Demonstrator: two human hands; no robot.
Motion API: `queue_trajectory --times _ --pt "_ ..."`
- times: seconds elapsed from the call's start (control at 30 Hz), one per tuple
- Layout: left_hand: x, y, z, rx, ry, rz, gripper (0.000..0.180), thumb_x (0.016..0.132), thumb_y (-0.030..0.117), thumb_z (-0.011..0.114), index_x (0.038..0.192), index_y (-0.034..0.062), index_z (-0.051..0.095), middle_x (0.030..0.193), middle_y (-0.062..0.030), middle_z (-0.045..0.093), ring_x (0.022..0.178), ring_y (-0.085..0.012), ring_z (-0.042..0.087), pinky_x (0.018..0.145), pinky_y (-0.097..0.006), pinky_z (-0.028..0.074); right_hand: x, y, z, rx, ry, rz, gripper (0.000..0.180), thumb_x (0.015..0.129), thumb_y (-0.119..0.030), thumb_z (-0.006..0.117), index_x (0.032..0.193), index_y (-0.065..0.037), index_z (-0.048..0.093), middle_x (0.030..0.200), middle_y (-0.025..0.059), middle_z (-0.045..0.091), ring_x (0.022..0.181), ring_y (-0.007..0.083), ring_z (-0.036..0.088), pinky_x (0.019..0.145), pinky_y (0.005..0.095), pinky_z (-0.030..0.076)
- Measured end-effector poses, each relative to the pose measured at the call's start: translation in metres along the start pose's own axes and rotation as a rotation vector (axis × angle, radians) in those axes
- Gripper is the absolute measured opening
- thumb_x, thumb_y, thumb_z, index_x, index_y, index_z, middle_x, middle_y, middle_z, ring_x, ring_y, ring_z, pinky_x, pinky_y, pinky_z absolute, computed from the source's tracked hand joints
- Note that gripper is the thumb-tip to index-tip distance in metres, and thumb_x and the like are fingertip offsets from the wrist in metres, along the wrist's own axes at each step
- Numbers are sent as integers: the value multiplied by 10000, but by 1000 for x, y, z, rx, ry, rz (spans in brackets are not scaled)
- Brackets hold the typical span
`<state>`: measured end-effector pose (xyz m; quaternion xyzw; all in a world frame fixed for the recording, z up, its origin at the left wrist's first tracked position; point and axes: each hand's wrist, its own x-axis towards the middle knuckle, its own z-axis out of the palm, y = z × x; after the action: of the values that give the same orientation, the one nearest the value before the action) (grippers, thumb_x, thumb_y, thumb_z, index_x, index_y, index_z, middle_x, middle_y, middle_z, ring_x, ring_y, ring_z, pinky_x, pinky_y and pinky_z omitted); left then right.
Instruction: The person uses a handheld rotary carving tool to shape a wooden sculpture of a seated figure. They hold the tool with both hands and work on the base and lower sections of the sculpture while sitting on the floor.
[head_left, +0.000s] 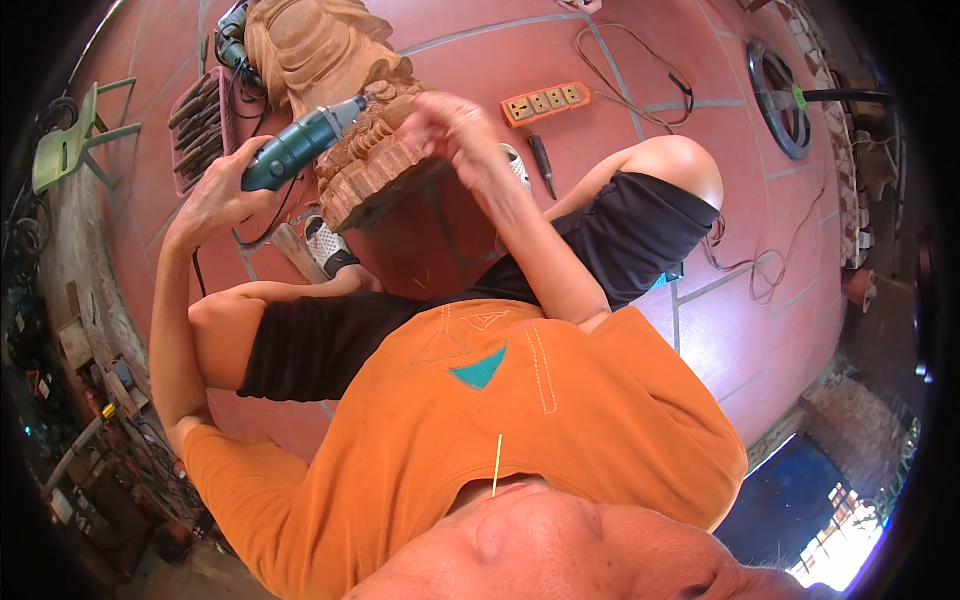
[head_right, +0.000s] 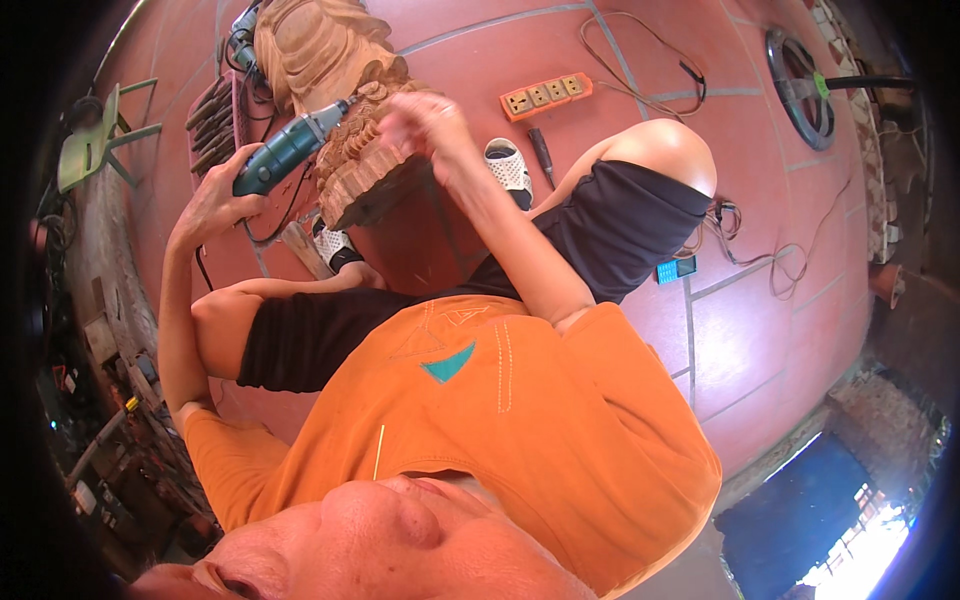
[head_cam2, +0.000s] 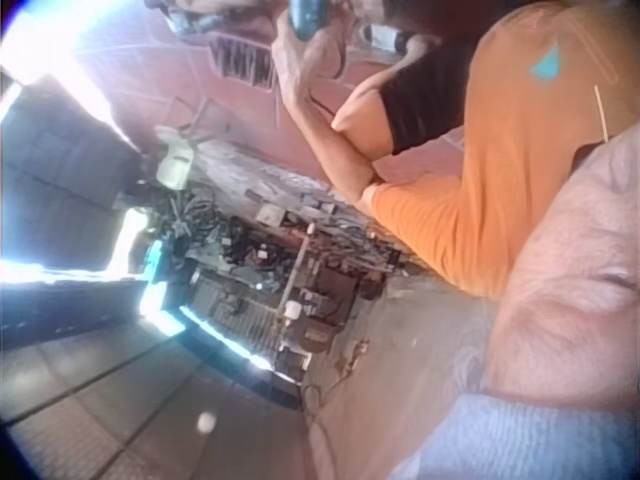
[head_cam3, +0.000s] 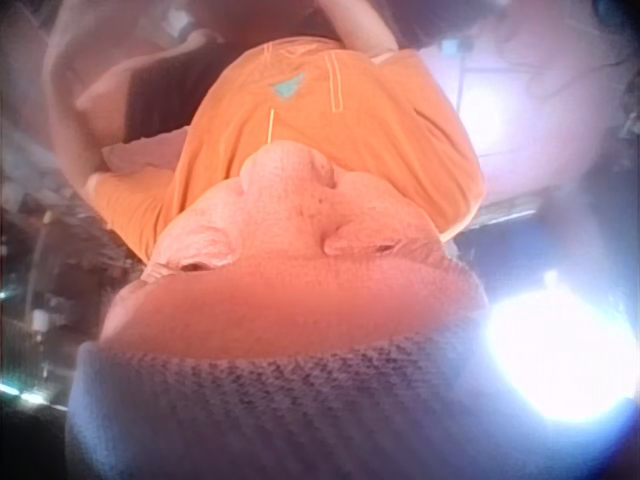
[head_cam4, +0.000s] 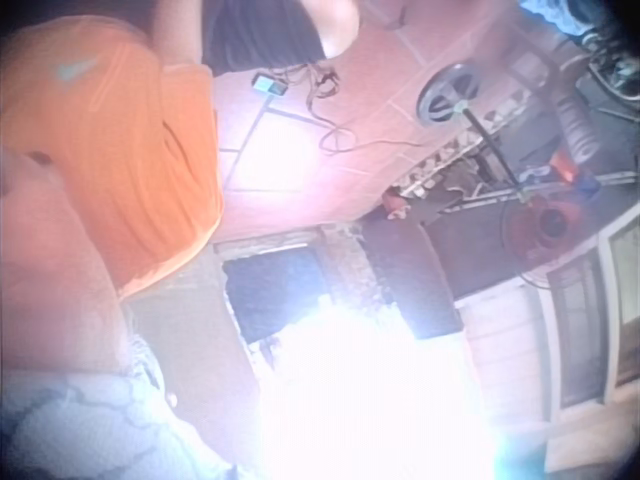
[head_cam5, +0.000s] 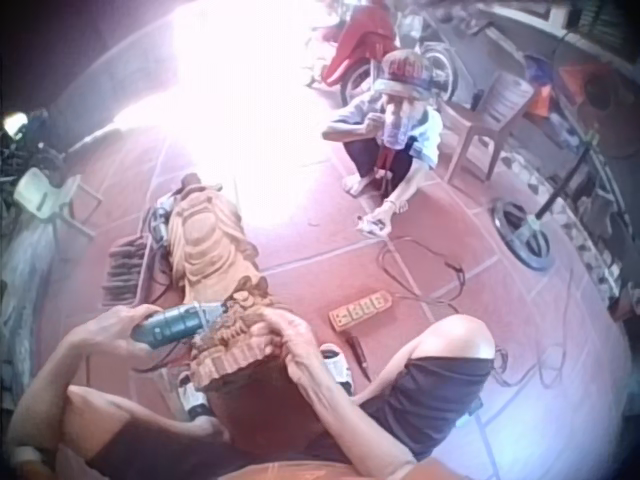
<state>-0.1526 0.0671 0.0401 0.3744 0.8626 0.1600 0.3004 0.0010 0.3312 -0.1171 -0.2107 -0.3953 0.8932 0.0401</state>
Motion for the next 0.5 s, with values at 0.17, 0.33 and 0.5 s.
queue_trajectory --times 0.17,0.33,0.5 --pt "-5 -4 -3 -33 35 -11 700 691 190 690 1345 9 517 873 -171 620 767 -272 606 764 -382 498 54 -29 -62 691 331 -229 308 964 -411 680 1082 -134 617 1047 45 738 937 228 722 785 403 585" --pt "-3 -3 -3 11 -17 1 769 688 188 717 1396 -8 489 886 -122 608 762 -187 581 737 -351 505 78 -76 -81 974 436 -235 368 938 -376 693 1168 -95 632 962 41 720 813 225 701 734 401 591" --pt "-1 0 -2 -1 -14 13 771 688 186 713 1400 -1 486 870 -118 597 740 -187 569 712 -342 498 169 -113 -178 880 370 -310 595 890 -542 683 1330 -175 523 1236 94 579 1016 294 661 811 533 583"
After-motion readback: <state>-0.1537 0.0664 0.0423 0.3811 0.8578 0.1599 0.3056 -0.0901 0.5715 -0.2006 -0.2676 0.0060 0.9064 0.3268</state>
